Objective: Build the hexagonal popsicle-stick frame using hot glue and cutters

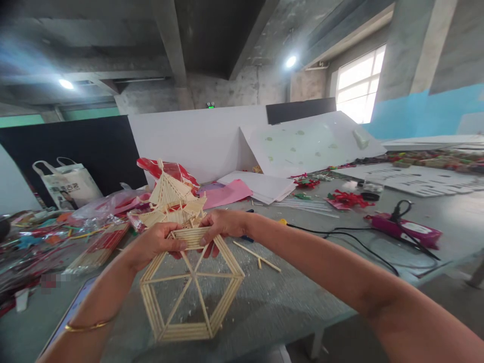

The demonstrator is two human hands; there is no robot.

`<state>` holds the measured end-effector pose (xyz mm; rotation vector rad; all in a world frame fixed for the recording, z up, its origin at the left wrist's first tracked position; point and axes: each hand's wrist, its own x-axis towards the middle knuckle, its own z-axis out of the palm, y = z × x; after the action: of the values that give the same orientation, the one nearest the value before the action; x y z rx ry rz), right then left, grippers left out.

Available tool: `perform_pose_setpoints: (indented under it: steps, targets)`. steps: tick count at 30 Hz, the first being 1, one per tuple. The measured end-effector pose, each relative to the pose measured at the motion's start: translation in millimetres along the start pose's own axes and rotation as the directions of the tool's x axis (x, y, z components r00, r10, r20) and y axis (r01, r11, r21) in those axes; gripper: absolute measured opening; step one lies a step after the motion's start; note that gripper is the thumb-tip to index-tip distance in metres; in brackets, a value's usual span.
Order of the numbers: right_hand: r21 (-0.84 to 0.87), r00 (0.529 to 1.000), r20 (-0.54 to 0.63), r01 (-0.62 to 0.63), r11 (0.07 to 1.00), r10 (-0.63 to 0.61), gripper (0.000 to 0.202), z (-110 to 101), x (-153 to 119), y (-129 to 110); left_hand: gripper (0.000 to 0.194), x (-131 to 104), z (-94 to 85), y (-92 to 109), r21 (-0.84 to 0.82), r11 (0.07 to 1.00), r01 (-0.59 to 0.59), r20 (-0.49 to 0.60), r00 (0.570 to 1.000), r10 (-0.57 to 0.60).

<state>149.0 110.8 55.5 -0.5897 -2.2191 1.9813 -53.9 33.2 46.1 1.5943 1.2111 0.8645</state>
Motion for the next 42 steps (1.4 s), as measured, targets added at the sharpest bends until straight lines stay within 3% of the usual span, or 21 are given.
perform_pose_setpoints:
  steps: [17, 33, 38, 42]
  targets:
    - [0.078, 1.0, 0.015, -0.005, 0.997, 0.004, 0.025, 1.5, -3.0, -4.6, 0.04, -3.9, -0.5, -0.1, -0.072, 0.997, 0.008, 0.063, 0.998, -0.004]
    - [0.097, 0.999, 0.037, -0.034, 0.995, 0.031, 0.023, -0.3, 1.3, -1.0, 0.035, -2.4, -1.2, -6.8, -0.005, 0.999, -0.045, 0.062, 0.997, 0.045]
    - [0.133, 0.999, 0.05, -0.005, 0.991, -0.001, 0.027, -0.6, -1.0, -0.7, 0.035, -4.2, 0.3, -3.9, -0.029, 0.999, -0.042, 0.056, 0.997, 0.044]
    - [0.093, 0.998, -0.029, 0.058, 0.994, -0.055, 0.039, 0.1, -11.1, -9.0, 0.036, -8.6, 1.2, 2.9, -0.037, 0.999, -0.035, -0.006, 0.999, 0.035]
